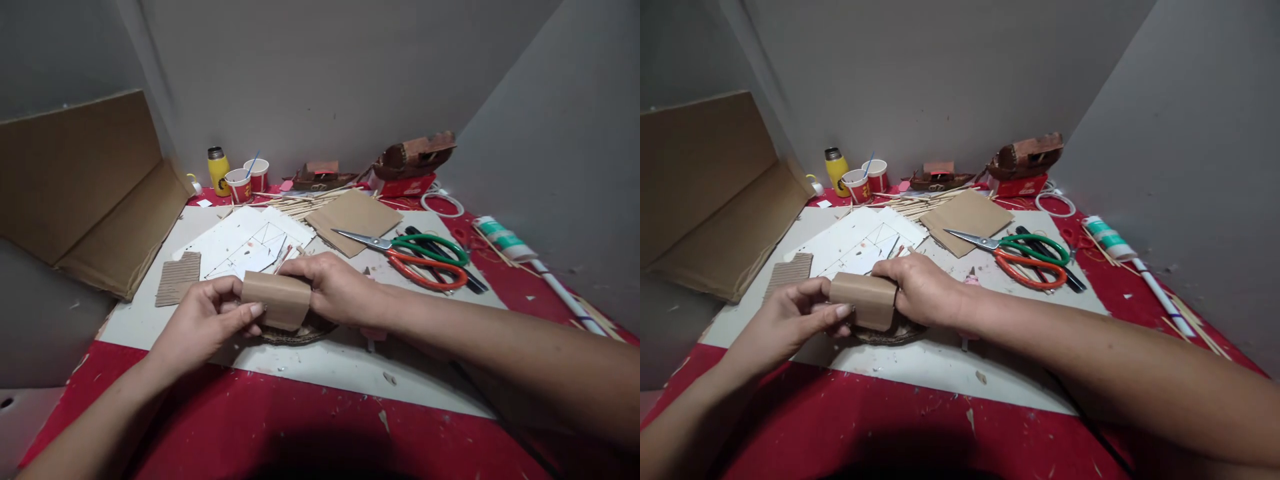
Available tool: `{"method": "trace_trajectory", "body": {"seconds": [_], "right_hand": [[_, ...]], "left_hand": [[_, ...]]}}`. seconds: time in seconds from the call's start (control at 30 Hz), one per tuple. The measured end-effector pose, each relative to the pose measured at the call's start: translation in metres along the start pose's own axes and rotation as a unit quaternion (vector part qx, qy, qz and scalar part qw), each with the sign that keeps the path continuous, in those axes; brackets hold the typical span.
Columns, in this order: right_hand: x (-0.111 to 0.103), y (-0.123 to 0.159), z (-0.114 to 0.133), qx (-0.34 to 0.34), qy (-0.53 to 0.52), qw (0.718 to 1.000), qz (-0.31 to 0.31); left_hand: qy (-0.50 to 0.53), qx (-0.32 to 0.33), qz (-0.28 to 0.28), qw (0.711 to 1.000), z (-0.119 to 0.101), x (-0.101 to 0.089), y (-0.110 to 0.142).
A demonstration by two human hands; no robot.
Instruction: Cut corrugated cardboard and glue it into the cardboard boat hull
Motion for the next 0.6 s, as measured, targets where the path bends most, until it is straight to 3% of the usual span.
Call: {"method": "trace_trajectory", "body": {"seconds": [0.2,0.43,0.6], "right_hand": [[0.008,0.002,-0.01,0.034,0.023,0.999,0.011],[0.01,0.004,-0.012,0.014,0.055,0.998,0.003],[0.012,0.005,-0.011,-0.022,0.074,0.997,0.005]], "left_hand": [[-0.1,-0.009,0.026,0.995,0.004,0.0,-0.001],[-0.286,0.099,-0.001,0.953,-0.001,-0.004,-0.004],[-0.314,0.04,0.03,0.948,0.008,-0.005,-0.001]]}}
Point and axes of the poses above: each hand's wrist, its own y-axis away from the middle knuckle, its own x-axis out of the palm, z = x × y, the point moved 6 cm from there along -y, towards the middle knuckle, and after that the axes turned 1 degree about x, right-handed, at the moved point
